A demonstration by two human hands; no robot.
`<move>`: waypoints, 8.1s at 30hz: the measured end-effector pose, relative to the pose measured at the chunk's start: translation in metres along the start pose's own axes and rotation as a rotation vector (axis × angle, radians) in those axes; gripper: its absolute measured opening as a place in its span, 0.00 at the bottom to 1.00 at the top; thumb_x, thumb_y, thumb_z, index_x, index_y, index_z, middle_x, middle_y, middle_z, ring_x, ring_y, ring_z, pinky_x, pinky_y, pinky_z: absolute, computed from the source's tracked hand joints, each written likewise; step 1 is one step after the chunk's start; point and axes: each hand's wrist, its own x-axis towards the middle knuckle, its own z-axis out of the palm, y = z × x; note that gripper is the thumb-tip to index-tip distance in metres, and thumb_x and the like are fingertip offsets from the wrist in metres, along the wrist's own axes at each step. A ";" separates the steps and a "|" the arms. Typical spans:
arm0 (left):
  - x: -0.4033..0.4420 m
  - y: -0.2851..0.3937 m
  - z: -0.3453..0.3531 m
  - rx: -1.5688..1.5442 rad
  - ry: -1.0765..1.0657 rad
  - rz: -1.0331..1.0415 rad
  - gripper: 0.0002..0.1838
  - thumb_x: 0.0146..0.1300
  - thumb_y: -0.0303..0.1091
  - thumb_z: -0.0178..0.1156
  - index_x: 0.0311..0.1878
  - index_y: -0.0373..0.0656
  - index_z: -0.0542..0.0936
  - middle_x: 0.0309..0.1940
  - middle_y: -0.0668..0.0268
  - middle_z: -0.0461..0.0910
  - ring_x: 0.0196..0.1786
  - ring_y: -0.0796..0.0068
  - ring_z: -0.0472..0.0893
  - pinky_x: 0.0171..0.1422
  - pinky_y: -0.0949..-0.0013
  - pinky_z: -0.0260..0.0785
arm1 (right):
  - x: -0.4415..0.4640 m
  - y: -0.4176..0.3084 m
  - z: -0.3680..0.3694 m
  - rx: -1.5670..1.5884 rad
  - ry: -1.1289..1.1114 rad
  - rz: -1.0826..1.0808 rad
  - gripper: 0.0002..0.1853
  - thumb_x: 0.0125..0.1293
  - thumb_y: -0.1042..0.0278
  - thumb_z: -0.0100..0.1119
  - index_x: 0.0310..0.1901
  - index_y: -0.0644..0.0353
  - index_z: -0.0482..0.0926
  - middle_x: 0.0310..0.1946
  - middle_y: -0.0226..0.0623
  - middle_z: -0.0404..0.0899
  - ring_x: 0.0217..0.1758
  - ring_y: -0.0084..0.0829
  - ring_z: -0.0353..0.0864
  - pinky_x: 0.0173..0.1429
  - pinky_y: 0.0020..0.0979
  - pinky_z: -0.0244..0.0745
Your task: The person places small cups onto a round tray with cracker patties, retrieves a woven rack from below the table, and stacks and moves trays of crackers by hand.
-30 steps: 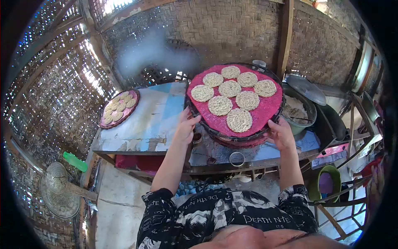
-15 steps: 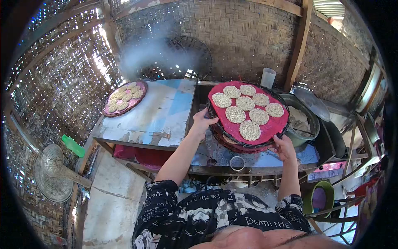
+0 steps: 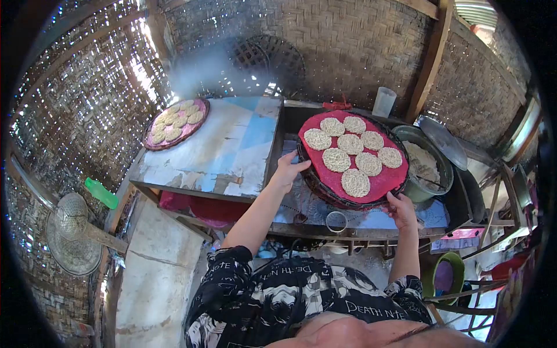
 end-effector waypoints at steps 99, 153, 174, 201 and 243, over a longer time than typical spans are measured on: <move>-0.055 0.093 0.068 0.776 -0.243 0.229 0.16 0.59 0.36 0.49 0.44 0.35 0.74 0.26 0.57 0.79 0.24 0.69 0.80 0.28 0.69 0.72 | 0.020 -0.102 0.121 -1.147 -0.545 -1.022 0.33 0.44 0.61 0.65 0.54 0.62 0.66 0.49 0.46 0.67 0.52 0.43 0.69 0.57 0.35 0.65; 0.001 0.099 -0.250 -0.671 0.406 0.068 0.13 0.55 0.39 0.60 0.42 0.45 0.76 0.34 0.67 0.75 0.35 0.73 0.73 0.38 0.73 0.69 | 0.266 -0.120 0.151 -1.244 0.019 -0.711 0.22 0.41 0.41 0.63 0.33 0.49 0.81 0.29 0.39 0.80 0.35 0.39 0.79 0.42 0.36 0.73; 0.154 0.058 -0.478 -0.817 0.912 0.054 0.29 0.60 0.38 0.49 0.61 0.37 0.55 0.62 0.51 0.53 0.63 0.54 0.57 0.66 0.50 0.46 | 0.223 -0.147 0.173 -1.237 0.279 -0.851 0.39 0.48 0.49 0.62 0.55 0.72 0.65 0.52 0.59 0.67 0.56 0.51 0.66 0.60 0.40 0.61; 0.107 0.165 -0.379 -0.701 0.839 0.654 0.25 0.48 0.11 0.45 0.54 0.21 0.61 0.52 0.44 0.64 0.52 0.51 0.70 0.56 0.54 0.69 | -0.024 -0.170 0.094 -0.755 0.201 -0.832 0.24 0.53 0.61 0.63 0.50 0.62 0.72 0.45 0.37 0.71 0.47 0.29 0.71 0.47 0.29 0.71; -0.087 0.097 0.041 -0.350 -0.409 -0.007 0.37 0.51 0.16 0.52 0.64 0.52 0.55 0.52 0.65 0.69 0.49 0.69 0.75 0.48 0.66 0.71 | -0.004 -0.067 -0.060 0.424 0.107 -0.265 0.21 0.61 0.42 0.49 0.42 0.52 0.74 0.38 0.23 0.74 0.42 0.22 0.71 0.46 0.30 0.64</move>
